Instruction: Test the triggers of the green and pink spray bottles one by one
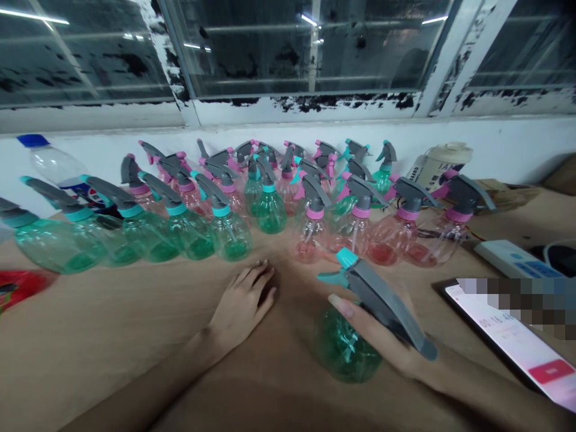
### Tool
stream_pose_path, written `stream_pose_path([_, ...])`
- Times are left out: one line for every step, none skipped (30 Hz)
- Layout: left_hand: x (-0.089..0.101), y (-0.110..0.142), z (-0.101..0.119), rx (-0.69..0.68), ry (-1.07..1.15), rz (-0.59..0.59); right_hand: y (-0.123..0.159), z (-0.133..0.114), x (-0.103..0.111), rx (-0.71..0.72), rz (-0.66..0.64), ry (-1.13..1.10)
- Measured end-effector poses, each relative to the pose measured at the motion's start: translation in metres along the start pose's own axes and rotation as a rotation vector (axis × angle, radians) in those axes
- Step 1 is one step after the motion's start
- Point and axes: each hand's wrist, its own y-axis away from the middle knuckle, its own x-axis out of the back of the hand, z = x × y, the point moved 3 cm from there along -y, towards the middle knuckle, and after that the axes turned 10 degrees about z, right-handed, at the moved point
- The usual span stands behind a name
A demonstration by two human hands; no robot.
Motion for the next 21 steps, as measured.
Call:
stream_pose_path([0.0, 0.0, 0.0, -0.001, -0.003, 0.0, 0.0, 0.0, 0.0, 0.0, -0.007, -0.032])
stream_pose_path([0.0, 0.0, 0.0, 0.0, -0.006, -0.002, 0.001, 0.0, 0.0, 0.007, -0.01, -0.067])
stream_pose_path([-0.001, 0.0, 0.0, 0.001, -0.008, -0.002, 0.001, 0.0, 0.0, 0.015, -0.011, -0.1])
stream_pose_path([-0.001, 0.0, 0.0, 0.002, -0.009, -0.003, 0.001, 0.0, 0.0, 0.023, -0.013, -0.125])
stream_pose_path([-0.001, 0.0, 0.0, 0.004, -0.009, -0.005, 0.001, 0.0, 0.0, 0.025, -0.019, -0.147])
stream_pose_path([-0.001, 0.001, 0.0, 0.006, -0.01, -0.007, 0.001, 0.0, 0.0, 0.018, -0.026, -0.162])
stream_pose_path([-0.001, 0.001, 0.0, 0.007, -0.011, -0.01, 0.001, 0.001, -0.001, 0.001, -0.034, -0.167])
stream_pose_path([-0.001, 0.0, 0.0, 0.005, -0.013, -0.013, 0.0, 0.001, -0.001, -0.023, -0.041, -0.165])
stream_pose_path([-0.001, 0.0, 0.0, 0.001, -0.015, -0.017, 0.0, 0.002, -0.001, -0.042, -0.039, -0.162])
stream_pose_path([-0.001, 0.0, 0.0, -0.002, -0.017, -0.018, 0.0, 0.002, -0.002, -0.056, -0.036, -0.162])
stream_pose_path([-0.001, 0.0, 0.0, -0.004, -0.018, -0.017, 0.001, 0.003, -0.002, -0.067, -0.033, -0.169])
stream_pose_path([-0.001, 0.0, 0.0, -0.004, -0.017, -0.016, 0.001, 0.004, -0.002, -0.078, -0.031, -0.177])
stream_pose_path([-0.001, -0.001, 0.0, -0.003, -0.016, -0.015, 0.002, 0.004, -0.002, -0.085, -0.025, -0.183])
stream_pose_path([-0.001, -0.001, 0.0, -0.001, -0.014, -0.014, 0.002, 0.005, -0.003, -0.1, -0.024, -0.181])
stream_pose_path([-0.001, -0.001, -0.001, 0.001, -0.012, -0.014, 0.003, 0.006, -0.003, -0.12, -0.027, -0.174])
stream_pose_path([-0.001, -0.001, -0.001, 0.001, -0.011, -0.013, 0.004, 0.008, -0.004, -0.139, -0.038, -0.165])
stream_pose_path([-0.001, -0.001, -0.001, 0.001, -0.01, -0.013, 0.005, 0.009, -0.005, -0.15, -0.043, -0.16])
stream_pose_path([-0.001, -0.001, -0.001, 0.0, -0.011, -0.012, 0.006, 0.01, -0.006, -0.15, -0.042, -0.164])
stream_pose_path([-0.001, 0.0, 0.0, 0.0, -0.013, -0.009, 0.006, 0.011, -0.007, -0.139, -0.035, -0.175])
stream_pose_path([-0.001, 0.0, 0.0, -0.001, -0.015, -0.008, 0.006, 0.012, -0.008, -0.114, -0.025, -0.182])
stream_pose_path([-0.001, 0.0, 0.0, -0.001, -0.016, -0.007, 0.005, 0.011, -0.007, -0.075, -0.006, -0.183])
